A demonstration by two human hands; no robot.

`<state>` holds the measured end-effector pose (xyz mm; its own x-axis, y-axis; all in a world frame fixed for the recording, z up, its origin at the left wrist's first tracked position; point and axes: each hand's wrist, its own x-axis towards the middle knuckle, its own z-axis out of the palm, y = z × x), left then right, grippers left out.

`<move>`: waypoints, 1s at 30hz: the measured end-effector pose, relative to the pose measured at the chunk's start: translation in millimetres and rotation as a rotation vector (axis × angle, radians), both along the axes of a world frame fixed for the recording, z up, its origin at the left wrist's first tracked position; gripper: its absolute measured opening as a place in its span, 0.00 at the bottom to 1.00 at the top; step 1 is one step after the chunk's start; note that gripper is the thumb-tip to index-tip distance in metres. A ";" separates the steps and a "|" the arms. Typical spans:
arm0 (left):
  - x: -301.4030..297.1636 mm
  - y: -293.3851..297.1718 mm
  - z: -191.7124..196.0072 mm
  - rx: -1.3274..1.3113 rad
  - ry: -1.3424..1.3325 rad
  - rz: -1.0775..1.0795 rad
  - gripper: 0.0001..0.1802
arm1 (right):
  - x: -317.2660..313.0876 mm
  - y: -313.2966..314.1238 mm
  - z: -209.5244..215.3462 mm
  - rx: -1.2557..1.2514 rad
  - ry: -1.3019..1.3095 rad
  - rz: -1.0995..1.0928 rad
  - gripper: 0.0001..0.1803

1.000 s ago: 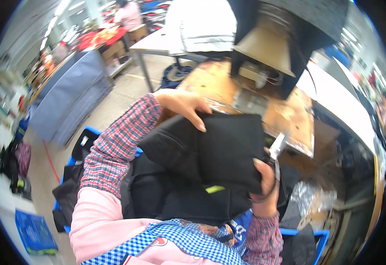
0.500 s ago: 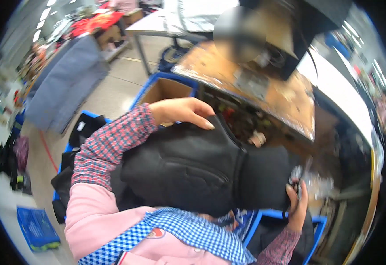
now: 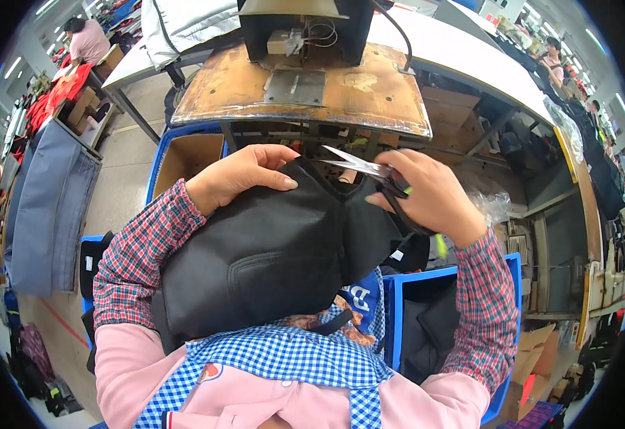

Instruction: A worker is assembling and trimming black padded fabric components at a factory workbench using a heat-sealing machine and scissors.

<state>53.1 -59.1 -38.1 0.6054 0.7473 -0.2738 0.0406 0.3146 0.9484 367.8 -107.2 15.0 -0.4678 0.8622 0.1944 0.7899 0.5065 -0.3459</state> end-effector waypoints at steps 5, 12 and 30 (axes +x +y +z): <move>7.9 -4.5 11.1 -0.003 -0.028 -0.042 0.22 | -17.1 23.6 17.0 -0.025 -0.105 0.208 0.24; 6.7 -2.1 15.3 0.020 0.010 -0.054 0.18 | -29.9 36.9 39.9 -0.077 -0.164 0.293 0.25; 7.3 -3.9 22.2 0.137 0.084 -0.073 0.16 | -36.1 43.9 67.1 -0.006 -0.390 0.351 0.25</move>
<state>60.4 -62.9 -15.9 0.6384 0.7363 -0.2243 0.1398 0.1756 0.9745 331.8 -63.3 82.1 -0.7653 0.6412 -0.0565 0.6437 0.7626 -0.0638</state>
